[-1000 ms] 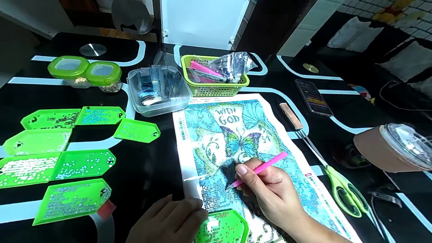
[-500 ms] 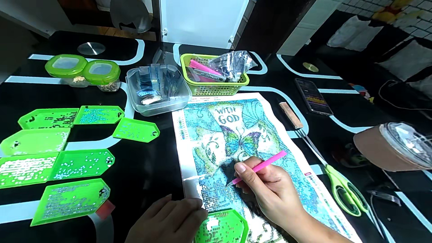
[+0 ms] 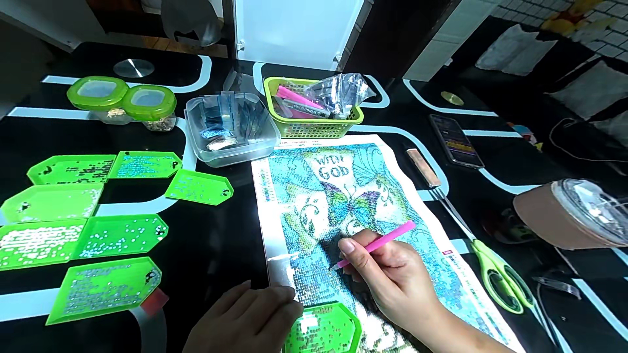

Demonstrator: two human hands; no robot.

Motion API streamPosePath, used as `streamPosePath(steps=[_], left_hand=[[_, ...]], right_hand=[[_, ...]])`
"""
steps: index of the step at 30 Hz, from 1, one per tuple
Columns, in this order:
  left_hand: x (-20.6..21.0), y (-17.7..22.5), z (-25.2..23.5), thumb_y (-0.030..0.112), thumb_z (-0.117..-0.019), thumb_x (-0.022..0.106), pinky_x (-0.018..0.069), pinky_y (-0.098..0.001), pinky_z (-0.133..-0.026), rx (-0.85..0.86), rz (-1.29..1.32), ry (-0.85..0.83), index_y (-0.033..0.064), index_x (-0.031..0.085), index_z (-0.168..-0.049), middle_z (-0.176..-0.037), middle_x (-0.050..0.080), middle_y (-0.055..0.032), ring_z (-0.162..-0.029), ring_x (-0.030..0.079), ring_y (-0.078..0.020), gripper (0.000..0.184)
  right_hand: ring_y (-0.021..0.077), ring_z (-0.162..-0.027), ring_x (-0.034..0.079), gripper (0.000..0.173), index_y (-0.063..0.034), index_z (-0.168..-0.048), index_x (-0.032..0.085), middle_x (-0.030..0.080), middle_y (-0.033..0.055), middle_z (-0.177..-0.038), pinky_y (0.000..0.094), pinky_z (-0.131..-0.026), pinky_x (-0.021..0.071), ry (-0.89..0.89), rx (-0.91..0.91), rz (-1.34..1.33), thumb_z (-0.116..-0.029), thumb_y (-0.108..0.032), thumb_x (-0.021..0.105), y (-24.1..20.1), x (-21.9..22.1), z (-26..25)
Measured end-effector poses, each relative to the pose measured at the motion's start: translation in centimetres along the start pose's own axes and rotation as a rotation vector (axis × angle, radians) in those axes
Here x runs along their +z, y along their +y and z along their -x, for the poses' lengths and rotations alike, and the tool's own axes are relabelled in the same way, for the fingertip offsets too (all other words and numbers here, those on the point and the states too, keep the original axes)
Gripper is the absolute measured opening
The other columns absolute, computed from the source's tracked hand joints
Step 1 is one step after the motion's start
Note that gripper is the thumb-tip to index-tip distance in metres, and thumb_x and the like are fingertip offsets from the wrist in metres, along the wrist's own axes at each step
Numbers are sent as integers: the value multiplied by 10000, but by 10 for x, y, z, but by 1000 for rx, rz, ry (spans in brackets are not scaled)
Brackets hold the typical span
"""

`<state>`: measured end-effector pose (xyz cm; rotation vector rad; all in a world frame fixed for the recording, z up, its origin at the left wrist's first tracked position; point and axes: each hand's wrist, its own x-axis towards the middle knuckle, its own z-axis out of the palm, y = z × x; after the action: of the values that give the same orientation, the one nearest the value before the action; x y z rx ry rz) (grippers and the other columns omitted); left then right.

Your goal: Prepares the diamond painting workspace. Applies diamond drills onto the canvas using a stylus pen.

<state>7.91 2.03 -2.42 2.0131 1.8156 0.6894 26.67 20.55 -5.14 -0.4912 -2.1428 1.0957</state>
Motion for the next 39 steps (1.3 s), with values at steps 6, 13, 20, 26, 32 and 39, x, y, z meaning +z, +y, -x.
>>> streamPosePath(steps=[6,13,20,26,32,39], left_hand=[[1,0,0,409,-937,713,505,-469,-1019,-6,1,8,85,729,-1201,-1284,708,-100,-1136,692,-272,418],[1,0,0,410,-933,720,509,-467,-1015,-2,-2,9,91,725,-1208,-1291,705,-97,-1132,695,-271,420],[0,0,1,412,-933,718,503,-461,-1026,-4,-1,12,91,726,-1213,-1292,706,-98,-1145,690,-266,426],[1,-1,1,418,-936,714,505,-461,-1020,-4,-3,11,96,727,-1211,-1291,707,-99,-1140,692,-269,424],[1,-1,1,419,-934,715,507,-464,-1019,-4,-5,10,97,728,-1208,-1286,709,-96,-1137,693,-267,423],[1,0,1,412,-930,722,506,-470,-1019,-4,-2,11,95,730,-1205,-1285,709,-97,-1130,695,-269,420]], right_hand=[[-34,-646,607,295,-74,-865,652,637,-43,-712,120,-584,508,-4,-29,38,-1084,-229,528,0,0,0],[-30,-666,607,303,-52,-906,659,642,-18,-736,124,-600,508,-50,-80,40,-1091,-249,525,1,-3,2],[-13,-673,604,291,-36,-928,616,620,20,-736,136,-621,504,-134,-131,-173,-1103,-234,497,-6,-8,14],[50,-614,549,325,-21,-834,563,540,62,-667,167,-582,453,-246,-203,-142,-1095,-204,497,-5,-11,16],[61,-610,554,322,-24,-825,564,546,65,-664,174,-581,458,-251,-218,-126,-1091,-195,500,-4,-10,17],[8,-604,538,319,-24,-837,557,537,39,-660,139,-567,440,-216,-144,-198,-1094,-206,508,-4,-11,16]])
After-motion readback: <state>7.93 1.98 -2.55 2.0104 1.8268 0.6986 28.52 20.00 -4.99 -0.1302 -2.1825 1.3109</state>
